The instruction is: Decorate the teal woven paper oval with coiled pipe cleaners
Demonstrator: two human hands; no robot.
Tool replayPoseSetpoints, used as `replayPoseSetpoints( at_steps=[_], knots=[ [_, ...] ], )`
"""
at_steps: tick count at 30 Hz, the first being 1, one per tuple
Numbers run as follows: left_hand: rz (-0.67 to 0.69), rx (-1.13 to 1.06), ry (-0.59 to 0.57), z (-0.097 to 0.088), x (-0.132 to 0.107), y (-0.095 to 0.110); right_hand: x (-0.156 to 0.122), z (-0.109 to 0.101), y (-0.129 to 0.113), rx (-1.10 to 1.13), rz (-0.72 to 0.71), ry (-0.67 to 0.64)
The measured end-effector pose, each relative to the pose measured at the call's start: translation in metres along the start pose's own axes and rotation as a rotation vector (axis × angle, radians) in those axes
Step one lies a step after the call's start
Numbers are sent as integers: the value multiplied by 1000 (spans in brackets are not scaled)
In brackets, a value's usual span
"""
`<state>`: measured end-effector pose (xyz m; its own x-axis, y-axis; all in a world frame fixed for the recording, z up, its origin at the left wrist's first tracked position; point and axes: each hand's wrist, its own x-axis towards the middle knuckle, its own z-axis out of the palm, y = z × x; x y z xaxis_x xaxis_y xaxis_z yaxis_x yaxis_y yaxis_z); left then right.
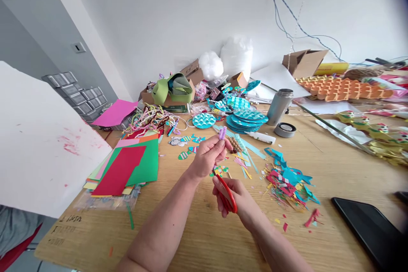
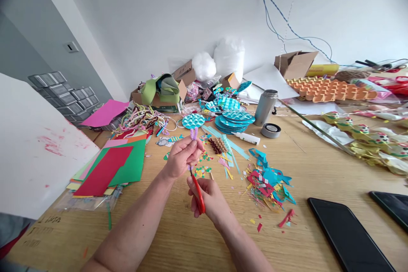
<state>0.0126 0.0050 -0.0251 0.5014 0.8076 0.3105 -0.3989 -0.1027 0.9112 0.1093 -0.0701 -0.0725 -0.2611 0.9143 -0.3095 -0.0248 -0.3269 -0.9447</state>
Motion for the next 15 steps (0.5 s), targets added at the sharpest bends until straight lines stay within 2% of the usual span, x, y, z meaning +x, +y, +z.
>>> replayPoseSetpoints(
  at_steps=[9, 15],
  knots=[
    [24, 37, -12, 1, -1, 1, -4, 3, -4, -49, -24, 14],
    [123, 62, 96, -4, 1, 2, -2, 4, 6, -106, 44, -2]
  ],
)
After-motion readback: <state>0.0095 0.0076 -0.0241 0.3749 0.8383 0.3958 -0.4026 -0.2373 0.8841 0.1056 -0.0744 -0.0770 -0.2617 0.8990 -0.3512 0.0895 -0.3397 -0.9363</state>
